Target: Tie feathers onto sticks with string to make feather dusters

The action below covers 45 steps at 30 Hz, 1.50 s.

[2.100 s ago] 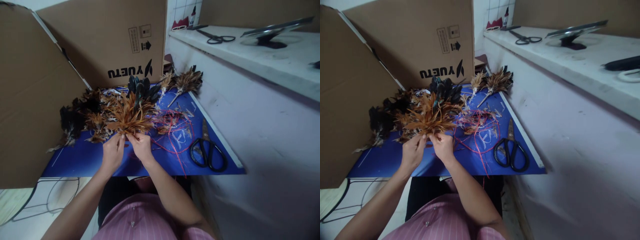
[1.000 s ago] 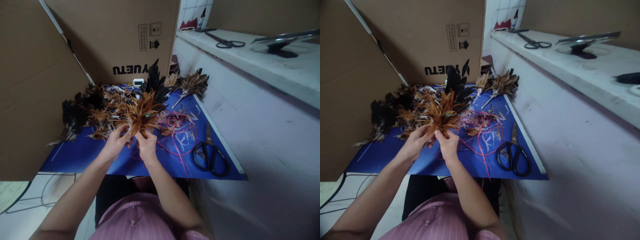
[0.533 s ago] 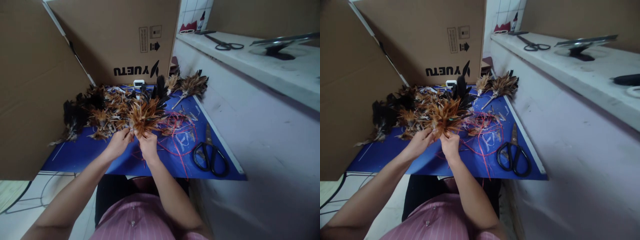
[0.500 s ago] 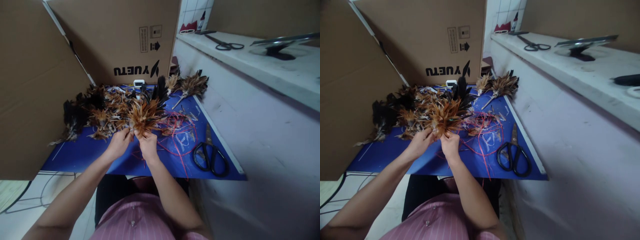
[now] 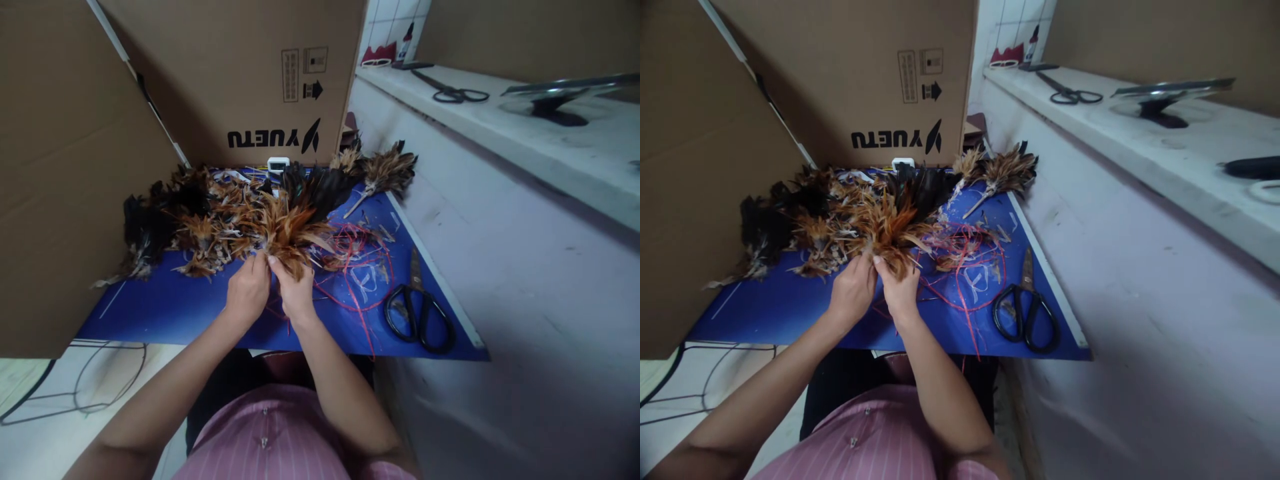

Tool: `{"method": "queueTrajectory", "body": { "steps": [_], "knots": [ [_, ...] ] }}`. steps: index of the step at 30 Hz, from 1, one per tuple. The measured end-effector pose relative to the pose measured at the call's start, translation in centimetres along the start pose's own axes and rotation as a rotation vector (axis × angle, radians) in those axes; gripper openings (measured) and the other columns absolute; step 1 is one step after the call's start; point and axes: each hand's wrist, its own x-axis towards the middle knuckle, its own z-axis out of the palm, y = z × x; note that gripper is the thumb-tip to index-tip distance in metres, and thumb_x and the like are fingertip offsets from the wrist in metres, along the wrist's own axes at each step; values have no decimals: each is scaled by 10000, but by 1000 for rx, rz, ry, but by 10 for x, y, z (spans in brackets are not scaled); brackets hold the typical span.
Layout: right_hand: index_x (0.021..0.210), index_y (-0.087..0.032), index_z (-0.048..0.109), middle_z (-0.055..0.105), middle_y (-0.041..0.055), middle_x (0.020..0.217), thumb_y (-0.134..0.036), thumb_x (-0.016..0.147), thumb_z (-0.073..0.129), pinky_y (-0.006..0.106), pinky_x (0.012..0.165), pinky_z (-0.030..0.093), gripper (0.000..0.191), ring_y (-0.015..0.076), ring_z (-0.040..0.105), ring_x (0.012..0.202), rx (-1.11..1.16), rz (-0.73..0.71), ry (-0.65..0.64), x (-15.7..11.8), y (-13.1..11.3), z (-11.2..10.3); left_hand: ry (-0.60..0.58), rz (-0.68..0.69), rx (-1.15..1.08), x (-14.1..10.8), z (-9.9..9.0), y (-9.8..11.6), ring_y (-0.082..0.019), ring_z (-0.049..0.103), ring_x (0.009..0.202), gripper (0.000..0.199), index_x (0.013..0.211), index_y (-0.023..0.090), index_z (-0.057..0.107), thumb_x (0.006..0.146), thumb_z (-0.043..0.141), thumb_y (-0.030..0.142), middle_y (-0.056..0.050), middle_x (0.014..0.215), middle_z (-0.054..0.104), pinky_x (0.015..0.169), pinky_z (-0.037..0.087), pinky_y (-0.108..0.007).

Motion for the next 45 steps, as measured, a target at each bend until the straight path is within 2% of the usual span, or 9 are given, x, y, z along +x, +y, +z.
{"method": "queueTrajectory", "body": {
  "steps": [4,10,17,24,29,33,38,43,45],
  "knots": [
    [845,-160,713,731,55,900,-349,692,730,359,844,538,244,204,677,854,175,56,39,-2,-6,2,-43,45,-263,5,-18,0,-197,655,842,350,1156,110,575,942,355,279,-140,1002,681,789,503,-314],
    [813,-174,726,725,53,821,-373,705,703,327,696,551,228,201,666,773,138,75,10,-2,-11,1,-240,-99,-529,15,-39,-4,-115,555,485,341,948,147,666,924,414,376,8,599,624,539,449,-221],
    [695,-161,712,677,9,658,-343,702,680,264,621,483,185,152,598,637,-3,70,17,0,-5,0,85,31,-289,8,-14,-10,-192,664,849,296,1069,129,675,881,482,251,-94,939,717,793,509,-292],
    [645,-158,652,598,-25,595,-364,717,675,232,581,438,220,105,501,561,-16,37,13,-2,-5,4,124,76,-113,-2,0,-7,-204,648,856,363,1218,103,592,924,405,205,-137,949,679,815,517,-333],
    [575,-173,570,514,-42,534,-400,683,704,228,494,393,285,87,434,488,41,118,58,-1,-6,4,103,62,-225,-5,-8,-2,-199,636,933,375,1240,125,580,933,400,240,-136,1022,676,870,505,-338],
    [516,-192,481,412,-67,468,-434,677,709,222,434,329,369,69,355,436,38,132,62,-2,-8,2,-3,-69,-477,-1,-22,-1,-184,651,870,347,1145,157,639,924,436,332,-94,1005,688,832,527,-333],
    [508,-193,444,368,-80,455,-430,667,720,218,406,269,397,57,314,418,74,102,49,-3,-7,1,-223,-399,-1033,12,-32,-4,-170,642,710,299,937,151,611,781,642,404,-48,809,653,588,533,-279],
    [509,-177,512,468,-57,453,-443,701,699,223,418,287,378,61,355,404,49,99,-29,-4,-7,-2,-658,-521,-1362,27,-42,-11,-65,440,481,257,781,141,551,744,661,371,-3,640,530,375,232,-159],
    [536,-170,568,515,-43,465,-441,729,680,226,440,315,351,68,383,408,25,88,-85,-3,-9,-3,-731,-503,-1354,30,-43,-14,-43,364,456,266,744,135,546,770,628,386,-7,645,519,382,186,-168]
  ]
}}
